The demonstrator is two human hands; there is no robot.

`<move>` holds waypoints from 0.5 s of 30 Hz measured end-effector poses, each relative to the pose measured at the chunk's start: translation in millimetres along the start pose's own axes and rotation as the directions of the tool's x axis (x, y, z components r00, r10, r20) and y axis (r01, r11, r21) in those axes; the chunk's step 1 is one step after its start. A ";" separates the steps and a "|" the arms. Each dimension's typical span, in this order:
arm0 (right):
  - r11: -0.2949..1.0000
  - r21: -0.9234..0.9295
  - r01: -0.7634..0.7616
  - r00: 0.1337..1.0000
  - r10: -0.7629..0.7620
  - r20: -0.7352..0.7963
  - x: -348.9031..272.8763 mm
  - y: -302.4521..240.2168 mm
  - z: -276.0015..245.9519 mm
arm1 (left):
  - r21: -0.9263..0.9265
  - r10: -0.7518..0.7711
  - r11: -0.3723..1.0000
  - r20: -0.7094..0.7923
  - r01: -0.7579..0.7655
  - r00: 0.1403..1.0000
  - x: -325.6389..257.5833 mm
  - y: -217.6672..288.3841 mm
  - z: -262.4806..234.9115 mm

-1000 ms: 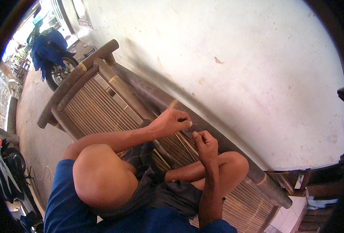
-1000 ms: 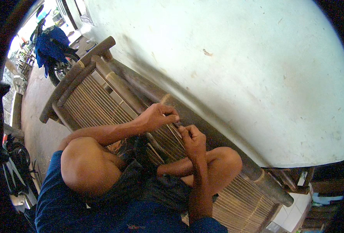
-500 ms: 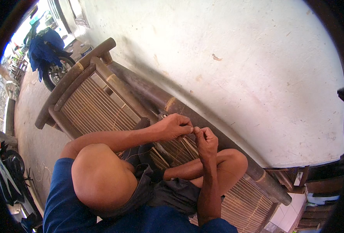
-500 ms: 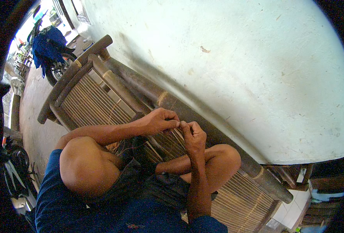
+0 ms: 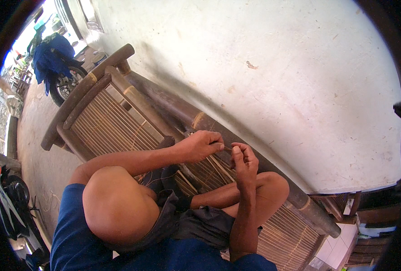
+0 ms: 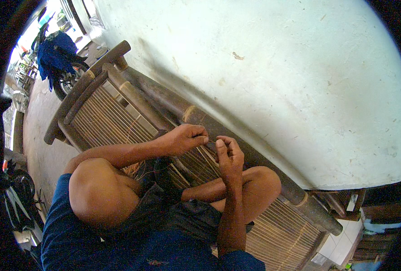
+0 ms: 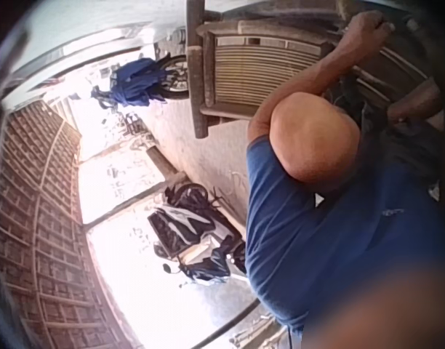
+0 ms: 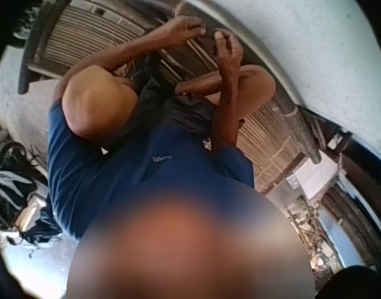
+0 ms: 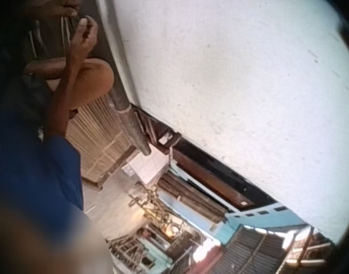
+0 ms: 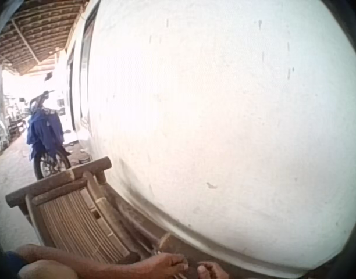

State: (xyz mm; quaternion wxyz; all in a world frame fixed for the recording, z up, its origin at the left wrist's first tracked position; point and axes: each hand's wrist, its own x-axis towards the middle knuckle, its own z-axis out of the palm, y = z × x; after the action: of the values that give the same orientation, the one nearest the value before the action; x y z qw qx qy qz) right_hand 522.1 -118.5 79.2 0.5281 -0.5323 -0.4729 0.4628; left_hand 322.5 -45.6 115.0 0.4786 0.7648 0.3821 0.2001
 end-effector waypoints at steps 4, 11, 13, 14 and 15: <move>0.999 -0.043 0.012 0.998 -0.010 0.060 -0.8 -2.5 3.9 | 0.021 0.030 0.999 -0.005 -0.029 1.000 -0.5 0.7 -0.5; 0.990 -0.140 0.000 0.999 0.006 0.046 0.0 2.7 3.1 | 0.031 0.042 0.999 -0.021 -0.041 0.999 0.6 -2.0 -0.5; 0.985 -0.170 0.025 0.999 -0.018 0.040 0.6 5.6 2.5 | 0.021 0.032 0.999 -0.019 -0.032 0.999 0.5 -2.3 -0.1; 0.981 -0.192 0.016 0.999 -0.010 0.035 0.8 7.2 2.4 | 0.016 0.055 0.998 -0.034 -0.055 0.998 0.4 -2.1 0.0; 0.981 -0.191 0.028 0.999 -0.022 0.033 0.9 8.8 2.5 | 0.016 0.069 0.998 -0.044 -0.068 0.997 0.5 -1.5 0.1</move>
State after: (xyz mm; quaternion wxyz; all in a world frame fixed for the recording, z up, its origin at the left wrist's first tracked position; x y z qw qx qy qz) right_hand 519.9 -117.3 70.4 0.4727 -0.5674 -0.5299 0.4168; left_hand 322.3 -44.9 113.6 0.4574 0.7762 0.3677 0.2305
